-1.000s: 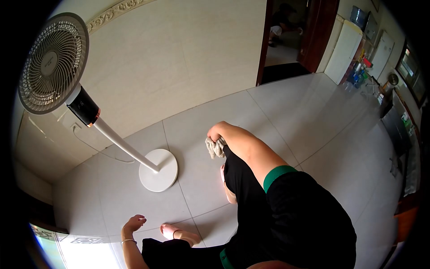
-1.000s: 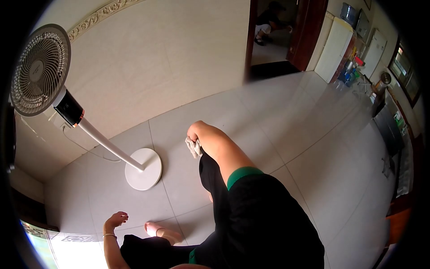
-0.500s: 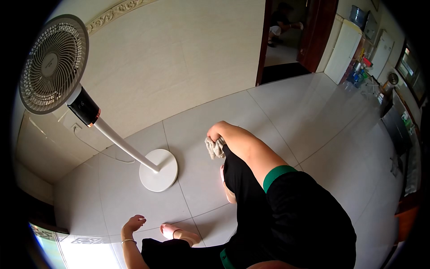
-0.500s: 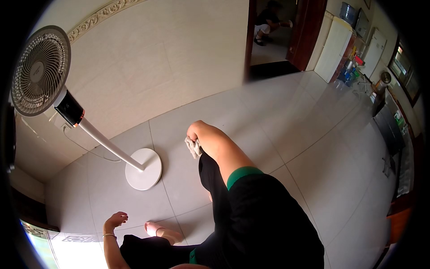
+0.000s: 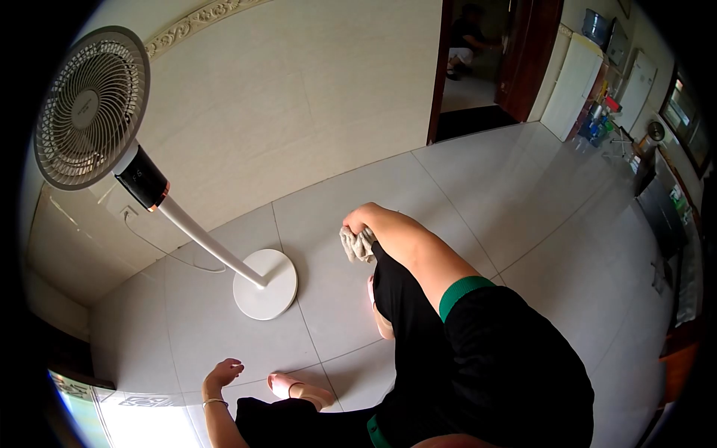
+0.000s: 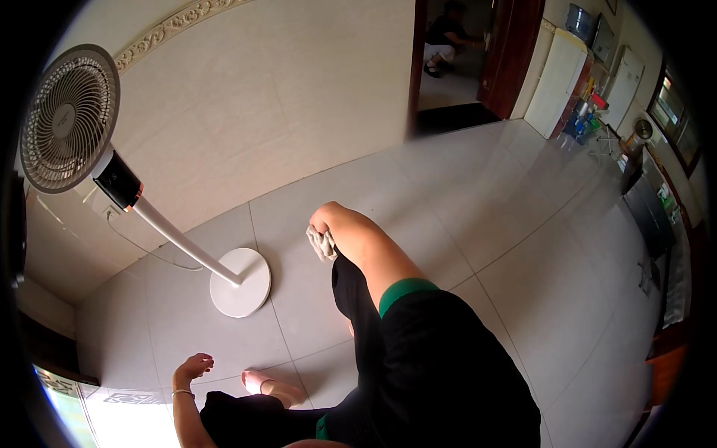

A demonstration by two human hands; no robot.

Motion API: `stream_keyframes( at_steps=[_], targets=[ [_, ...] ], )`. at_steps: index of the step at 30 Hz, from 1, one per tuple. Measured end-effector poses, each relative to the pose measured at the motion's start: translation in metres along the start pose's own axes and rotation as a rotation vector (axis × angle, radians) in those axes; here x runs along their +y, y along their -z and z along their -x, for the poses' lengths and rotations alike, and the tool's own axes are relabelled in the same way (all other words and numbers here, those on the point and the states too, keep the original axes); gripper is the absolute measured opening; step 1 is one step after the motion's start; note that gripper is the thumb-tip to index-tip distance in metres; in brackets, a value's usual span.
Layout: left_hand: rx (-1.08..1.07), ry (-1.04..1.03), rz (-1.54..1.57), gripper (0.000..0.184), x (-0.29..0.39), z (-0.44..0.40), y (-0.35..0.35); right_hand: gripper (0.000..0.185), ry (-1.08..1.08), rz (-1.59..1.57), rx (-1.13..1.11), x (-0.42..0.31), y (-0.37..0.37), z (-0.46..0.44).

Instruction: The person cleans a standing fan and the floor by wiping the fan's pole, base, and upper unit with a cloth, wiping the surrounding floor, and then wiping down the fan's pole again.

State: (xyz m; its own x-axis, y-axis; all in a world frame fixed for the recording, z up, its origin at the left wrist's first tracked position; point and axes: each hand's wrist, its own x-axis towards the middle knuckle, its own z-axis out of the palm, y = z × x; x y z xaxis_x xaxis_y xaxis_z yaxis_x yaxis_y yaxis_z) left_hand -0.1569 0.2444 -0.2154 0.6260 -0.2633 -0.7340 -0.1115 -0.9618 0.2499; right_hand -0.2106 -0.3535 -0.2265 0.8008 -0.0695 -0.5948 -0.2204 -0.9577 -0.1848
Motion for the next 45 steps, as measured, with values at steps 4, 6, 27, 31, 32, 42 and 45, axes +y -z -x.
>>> stream_keyframes(
  at_steps=[4, 6, 27, 31, 32, 42, 45],
  targets=[
    [0.003, -0.002, -0.005, 0.047, 0.001, 0.001, 0.000, 0.050, 0.000, 0.043, -0.011, -0.003, 0.003, 0.001],
    [0.000, -0.003, -0.007, 0.047, 0.000, 0.000, 0.000, 0.056, -0.027, 0.006, 0.013, -0.004, 0.004, 0.004],
    [-0.035, -0.016, -0.004, 0.046, -0.013, -0.015, -0.002, 0.059, -0.045, -0.021, -0.143, -0.012, 0.010, 0.016],
    [-0.032, -0.013, 0.008, 0.045, -0.014, -0.016, -0.002, 0.057, -0.014, 0.005, -0.151, -0.011, 0.011, 0.017],
    [-0.032, -0.013, 0.008, 0.045, -0.015, -0.016, -0.002, 0.057, -0.017, 0.016, -0.170, -0.012, 0.012, 0.018],
    [-0.019, -0.045, 0.014, 0.045, -0.017, -0.015, -0.003, 0.054, -0.025, 0.023, -0.170, -0.015, 0.012, 0.019],
    [-0.037, -0.072, -0.025, 0.043, -0.021, -0.031, -0.001, 0.065, -0.012, 0.094, -0.059, -0.010, 0.006, 0.016]
  ],
)
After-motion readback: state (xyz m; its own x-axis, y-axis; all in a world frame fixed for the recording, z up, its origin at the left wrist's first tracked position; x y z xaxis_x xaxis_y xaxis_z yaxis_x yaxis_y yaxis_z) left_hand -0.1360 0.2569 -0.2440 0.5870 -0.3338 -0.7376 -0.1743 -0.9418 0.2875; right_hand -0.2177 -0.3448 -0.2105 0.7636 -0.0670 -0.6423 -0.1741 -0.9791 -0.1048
